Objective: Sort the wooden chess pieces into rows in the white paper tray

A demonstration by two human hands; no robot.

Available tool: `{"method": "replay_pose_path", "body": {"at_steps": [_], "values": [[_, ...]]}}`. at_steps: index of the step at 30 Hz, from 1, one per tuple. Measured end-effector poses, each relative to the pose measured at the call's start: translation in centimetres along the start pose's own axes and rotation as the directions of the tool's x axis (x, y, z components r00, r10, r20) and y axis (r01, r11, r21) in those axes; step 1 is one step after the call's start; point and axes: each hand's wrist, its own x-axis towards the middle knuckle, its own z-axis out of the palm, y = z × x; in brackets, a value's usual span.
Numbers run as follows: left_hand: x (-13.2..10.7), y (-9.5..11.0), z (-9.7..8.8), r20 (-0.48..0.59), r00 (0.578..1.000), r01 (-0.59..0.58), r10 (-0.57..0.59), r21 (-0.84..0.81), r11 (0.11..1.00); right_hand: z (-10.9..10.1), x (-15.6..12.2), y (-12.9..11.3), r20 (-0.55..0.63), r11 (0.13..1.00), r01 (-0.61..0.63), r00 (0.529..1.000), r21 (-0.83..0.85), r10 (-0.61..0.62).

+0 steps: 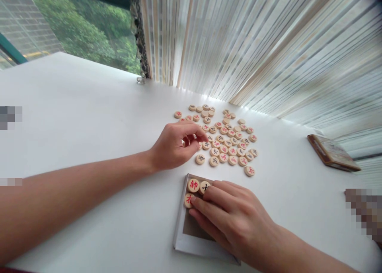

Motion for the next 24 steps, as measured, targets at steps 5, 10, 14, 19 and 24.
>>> {"method": "replay_pose_path", "body": {"at_steps": [5,10,14,19,24], "values": [[-0.01,-0.02,0.03,0.001,1.0,0.001,-0.001,0.002,1.0,-0.05,0.09,-0.02,-0.007,1.0,0.0,1.0,-0.011,-0.001],[0.1,0.08,-0.05,0.001,1.0,-0.018,0.018,0.013,1.0,0.05,-0.03,-0.03,-0.018,1.0,0.005,1.0,-0.022,-0.005],[0.15,0.04,-0.18,0.012,0.999,-0.031,0.031,0.02,0.999,0.27,-0.12,0.17,-0.006,1.0,0.001,1.0,-0.023,-0.001],[0.13,-0.15,-0.16,0.015,0.999,-0.035,0.035,0.021,0.999,0.27,-0.16,0.24,0.012,0.999,0.023,1.0,-0.049,-0.022],[0.1,-0.15,-0.07,0.001,1.0,-0.031,0.031,0.017,0.999,-0.01,-0.19,0.19,0.027,0.999,0.028,0.999,-0.042,-0.027]]}}
